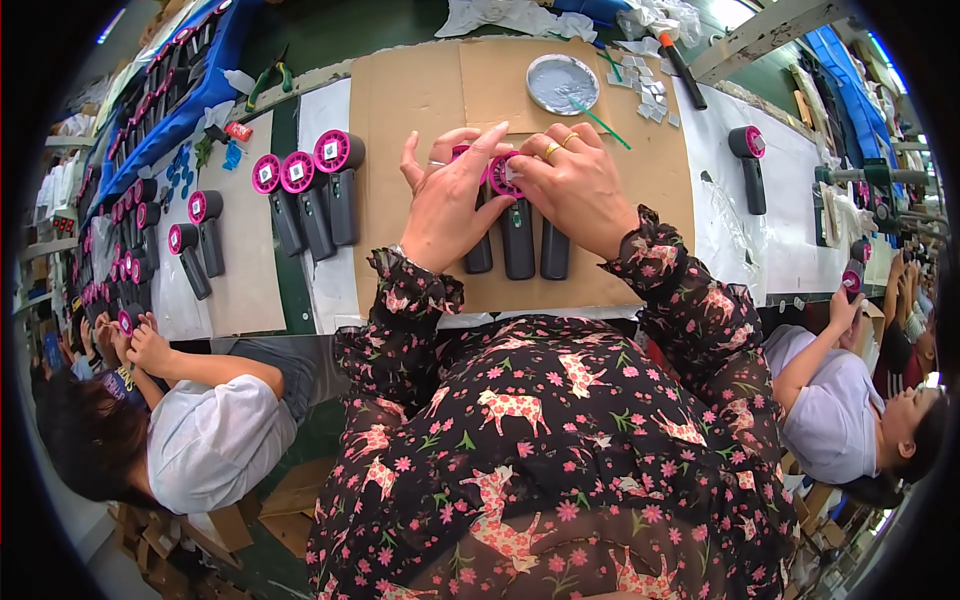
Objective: The person applies a substance to the center of hair dryers using a thin stick, then places and presses small square pieces onto the substance by hand. They repeat this process for each hair dryer, occasionally moving the items on the work surface.
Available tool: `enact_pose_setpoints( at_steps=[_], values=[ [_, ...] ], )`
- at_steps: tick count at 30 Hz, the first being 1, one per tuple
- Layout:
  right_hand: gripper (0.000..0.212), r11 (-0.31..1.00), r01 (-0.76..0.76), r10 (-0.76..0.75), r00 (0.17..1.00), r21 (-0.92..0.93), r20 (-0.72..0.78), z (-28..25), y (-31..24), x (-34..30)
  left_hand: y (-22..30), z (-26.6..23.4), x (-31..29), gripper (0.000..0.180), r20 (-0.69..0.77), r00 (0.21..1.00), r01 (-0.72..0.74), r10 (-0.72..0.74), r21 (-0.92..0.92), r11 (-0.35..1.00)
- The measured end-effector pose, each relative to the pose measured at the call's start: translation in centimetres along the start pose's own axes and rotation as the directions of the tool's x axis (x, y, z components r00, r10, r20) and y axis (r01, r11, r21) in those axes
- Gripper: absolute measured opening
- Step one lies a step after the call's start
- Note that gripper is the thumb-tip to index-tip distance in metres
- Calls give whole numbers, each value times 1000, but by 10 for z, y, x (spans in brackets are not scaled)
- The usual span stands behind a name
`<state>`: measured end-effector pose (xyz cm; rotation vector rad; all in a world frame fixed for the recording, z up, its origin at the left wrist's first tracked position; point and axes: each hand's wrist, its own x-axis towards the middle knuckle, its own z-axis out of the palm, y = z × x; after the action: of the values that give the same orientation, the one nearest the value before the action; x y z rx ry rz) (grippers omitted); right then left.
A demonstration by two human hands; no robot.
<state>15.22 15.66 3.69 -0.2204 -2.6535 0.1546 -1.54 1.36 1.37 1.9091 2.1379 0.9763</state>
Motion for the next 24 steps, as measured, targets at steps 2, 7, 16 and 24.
enact_pose_setpoints(
  at_steps=[2, 7, 16, 24],
  values=[
    [16, 1000, -6, 6, 999, 1, 48, -2, 0, 2, 0, -1, 0, 93, 0, 1000, 2, -2, 4, 1000],
    [16, 999, 14, -7, 976, -31, 218, -11, 4, 11, -1, -1, 2, 92, 6, 1000, -4, 4, 6, 1000],
    [16, 989, 129, -121, 987, -71, 102, -2, -2, 5, -4, -1, -1, 94, 14, 1000, 4, -4, 7, 1000],
    [15, 993, -52, 53, 999, 102, -9, -6, -29, 17, -23, -20, -23, 100, -85, 995, 56, -52, 44, 997]
  ],
)
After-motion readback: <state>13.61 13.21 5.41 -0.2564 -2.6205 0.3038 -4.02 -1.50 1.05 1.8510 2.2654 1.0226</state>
